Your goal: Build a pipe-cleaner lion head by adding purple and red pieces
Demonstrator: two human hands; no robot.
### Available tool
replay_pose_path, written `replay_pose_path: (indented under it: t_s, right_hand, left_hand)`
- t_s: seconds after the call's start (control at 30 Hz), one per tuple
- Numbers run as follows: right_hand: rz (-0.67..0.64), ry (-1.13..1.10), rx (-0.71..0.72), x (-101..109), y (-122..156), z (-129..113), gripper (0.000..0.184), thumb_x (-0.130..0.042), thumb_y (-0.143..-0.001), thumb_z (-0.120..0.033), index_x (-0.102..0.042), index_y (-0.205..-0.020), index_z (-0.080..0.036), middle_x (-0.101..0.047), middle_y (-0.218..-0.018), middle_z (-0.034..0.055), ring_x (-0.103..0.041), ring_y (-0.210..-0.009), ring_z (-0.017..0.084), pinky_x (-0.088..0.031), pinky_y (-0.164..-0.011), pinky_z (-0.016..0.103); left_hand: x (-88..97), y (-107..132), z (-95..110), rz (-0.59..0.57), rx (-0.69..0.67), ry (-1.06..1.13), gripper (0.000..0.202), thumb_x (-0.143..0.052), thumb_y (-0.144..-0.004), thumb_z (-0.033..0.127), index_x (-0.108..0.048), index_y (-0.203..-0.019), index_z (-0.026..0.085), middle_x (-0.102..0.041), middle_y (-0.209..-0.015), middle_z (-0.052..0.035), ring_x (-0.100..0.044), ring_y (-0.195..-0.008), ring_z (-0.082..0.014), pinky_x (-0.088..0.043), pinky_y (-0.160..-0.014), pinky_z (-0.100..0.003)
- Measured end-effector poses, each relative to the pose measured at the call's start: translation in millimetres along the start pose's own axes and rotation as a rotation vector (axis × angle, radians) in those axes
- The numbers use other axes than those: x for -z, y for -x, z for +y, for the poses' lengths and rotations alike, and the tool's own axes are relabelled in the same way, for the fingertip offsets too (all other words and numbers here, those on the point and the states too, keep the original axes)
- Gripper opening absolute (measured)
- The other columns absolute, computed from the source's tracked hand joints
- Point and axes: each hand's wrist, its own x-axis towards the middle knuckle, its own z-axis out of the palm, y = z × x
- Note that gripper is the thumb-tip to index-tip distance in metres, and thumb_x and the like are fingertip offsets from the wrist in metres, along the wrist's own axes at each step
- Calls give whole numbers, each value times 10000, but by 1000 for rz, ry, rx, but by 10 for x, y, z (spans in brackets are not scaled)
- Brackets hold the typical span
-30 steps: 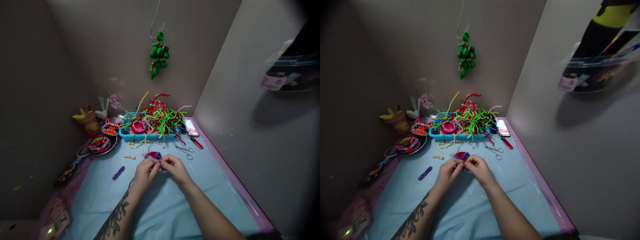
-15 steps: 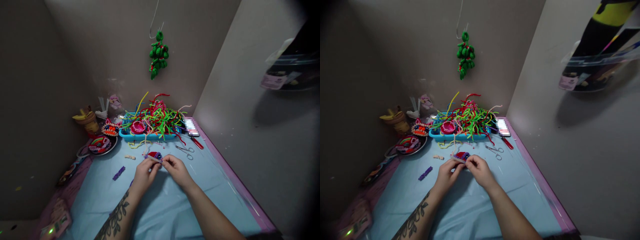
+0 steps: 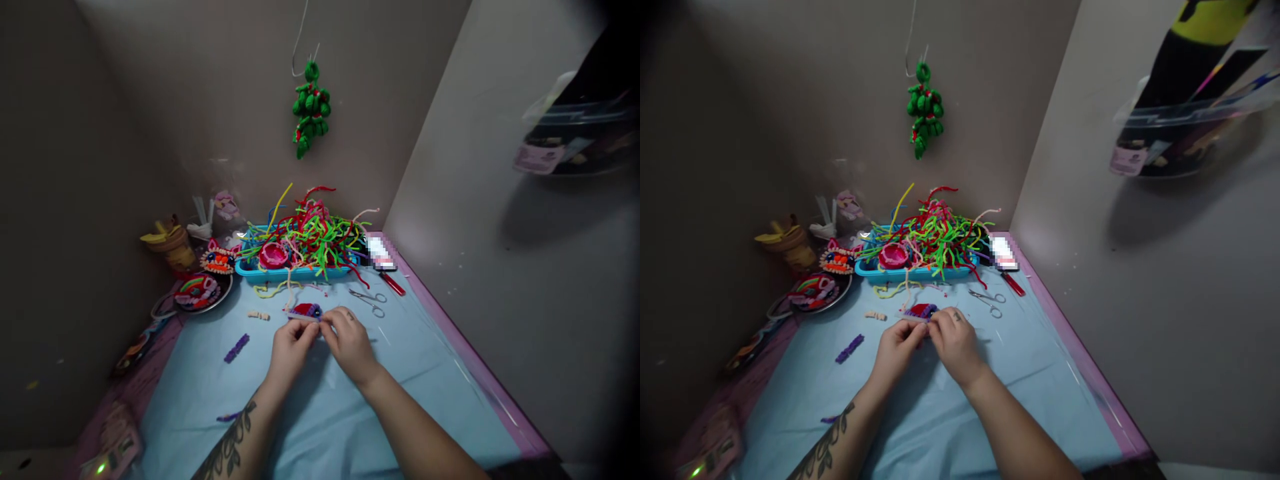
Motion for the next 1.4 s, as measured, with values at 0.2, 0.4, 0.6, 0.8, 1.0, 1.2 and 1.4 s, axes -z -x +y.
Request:
replay_pose_path:
  t_s: [0.2,0.4,0.6,0.8,1.0,1.2,1.4]
  right_hand:
    - [34,110,29,-27,-3,-19,135,-465,-902,-210,-590,-865,-174,-629,-795,87,-571,-784,219,-452,-706,343]
    - [19,168,95,-22,25,-28,128,-477,-908,-199,-601,-896,-173,-661,-823,82,-594,-771,207,-435,-697,335]
    - [26,-56,-6,-9,24,-72,112,-505,-878,-199,-614,-899,-184,-644,-838,78,-598,-780,192,-475,-713,316]
    - [-137,-465,-248,51,-30,-11,178,-499,-883,-283,-649,-882,-188,-647,-794,51,-607,-730,169,-489,-649,268]
    - [-427,-896,-489,132,-69,67,349,-536,-845,-471,-644,-774,-147,-593,-626,-6,-548,-521,104,-442,-528,218]
    - [-619,-1121,-614,180,-47,148,372,-618,-776,-498,-637,-708,-133,-581,-577,-14,-491,-427,69,-362,-429,177]
    - [-645,-1283,-767,187,-15,168,337,-712,-700,-451,-672,-739,-118,-583,-530,-19,-452,-385,45,-307,-365,142]
  left_hand:
    - [-3,-8,-11,13,-32,-6,244,-613,-762,364,-668,-709,133,-597,-592,-5,-513,-571,-126,-396,-562,-229]
    - [-13,-29,-28,80,-7,5,363,-606,-750,450,-609,-581,129,-542,-508,5,-467,-505,-112,-373,-515,-230]
    - [19,-27,-27,88,-51,-43,316,-596,-768,420,-654,-672,125,-634,-622,-32,-559,-614,-149,-437,-593,-244]
    - [155,-47,53,-6,-324,-195,218,-556,-814,316,-672,-710,163,-689,-750,-60,-620,-742,-176,-464,-725,-271]
    - [234,-31,26,-193,-609,-389,147,-524,-857,224,-666,-835,191,-678,-785,-63,-596,-757,-166,-460,-713,-278]
    - [223,-7,-3,-242,-761,-404,131,-528,-855,168,-643,-909,198,-664,-839,-70,-591,-796,-163,-468,-732,-281]
    - [243,-8,33,-300,-766,-374,200,-486,-866,109,-633,-967,199,-635,-883,-72,-585,-831,-152,-475,-756,-272]
